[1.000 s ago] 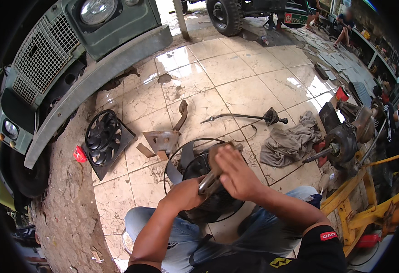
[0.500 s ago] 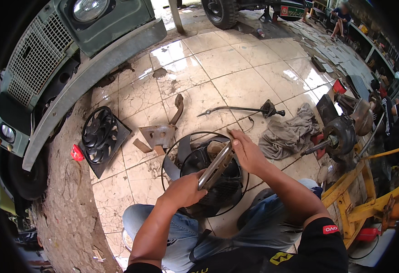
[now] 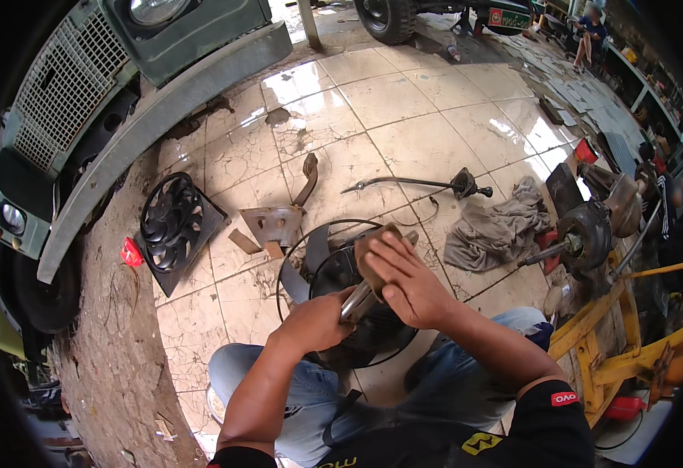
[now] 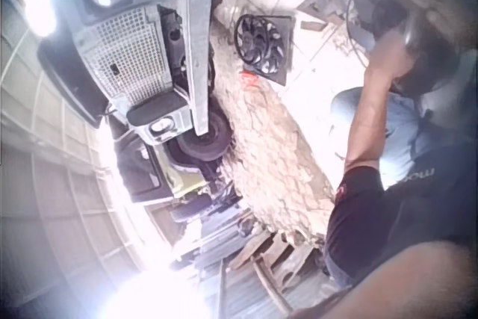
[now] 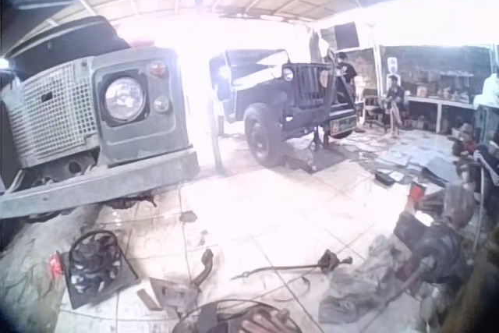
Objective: The person sits on the floor and uses a sanding block to polish a cylindrical metal part. They hold the part with one hand and rub the sanding block along its surface repeatedly.
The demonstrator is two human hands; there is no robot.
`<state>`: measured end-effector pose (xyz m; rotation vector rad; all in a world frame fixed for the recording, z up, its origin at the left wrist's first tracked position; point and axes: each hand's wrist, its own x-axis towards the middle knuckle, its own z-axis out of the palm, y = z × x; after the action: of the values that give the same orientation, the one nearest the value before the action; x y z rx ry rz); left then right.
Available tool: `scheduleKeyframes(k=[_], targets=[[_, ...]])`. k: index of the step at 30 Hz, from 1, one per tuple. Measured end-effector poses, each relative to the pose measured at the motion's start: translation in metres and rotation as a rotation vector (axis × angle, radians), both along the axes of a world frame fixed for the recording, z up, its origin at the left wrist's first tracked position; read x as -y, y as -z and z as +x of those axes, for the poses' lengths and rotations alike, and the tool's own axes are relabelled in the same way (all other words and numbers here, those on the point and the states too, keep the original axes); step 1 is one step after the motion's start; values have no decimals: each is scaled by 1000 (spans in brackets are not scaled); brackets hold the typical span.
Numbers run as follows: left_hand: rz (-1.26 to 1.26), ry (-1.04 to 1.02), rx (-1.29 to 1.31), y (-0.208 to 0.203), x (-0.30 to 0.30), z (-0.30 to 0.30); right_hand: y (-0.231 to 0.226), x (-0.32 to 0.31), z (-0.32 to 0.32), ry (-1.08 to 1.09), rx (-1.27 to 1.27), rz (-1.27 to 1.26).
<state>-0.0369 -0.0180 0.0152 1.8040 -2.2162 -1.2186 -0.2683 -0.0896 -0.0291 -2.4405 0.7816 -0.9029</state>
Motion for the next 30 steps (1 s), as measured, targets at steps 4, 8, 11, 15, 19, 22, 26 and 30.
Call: scheduleKeyframes(k=[4, 8, 11, 15, 19, 22, 26, 30], targets=[[-30, 1, -7, -7, 2, 0, 13, 22, -9, 83, 40, 138], [-56, -9, -30, 0, 3, 1, 10, 8, 2, 26, 28, 54], [-39, -1, 3, 5, 6, 4, -7, 1, 0, -174, -111, -139], [-30, -40, -51, -4, 8, 0, 6, 34, -10, 188, -31, 265], [-24, -22, -28, -3, 6, 3, -6, 5, 2, -99, -94, -72], [-20, -16, -34, -3, 3, 3, -1, 22, -8, -29, -136, -33], [-36, -6, -49, -4, 4, 2, 8, 26, -6, 171, -30, 191], [-15, -19, -77, -3, 3, 7, -12, -4, 5, -161, -102, -115]])
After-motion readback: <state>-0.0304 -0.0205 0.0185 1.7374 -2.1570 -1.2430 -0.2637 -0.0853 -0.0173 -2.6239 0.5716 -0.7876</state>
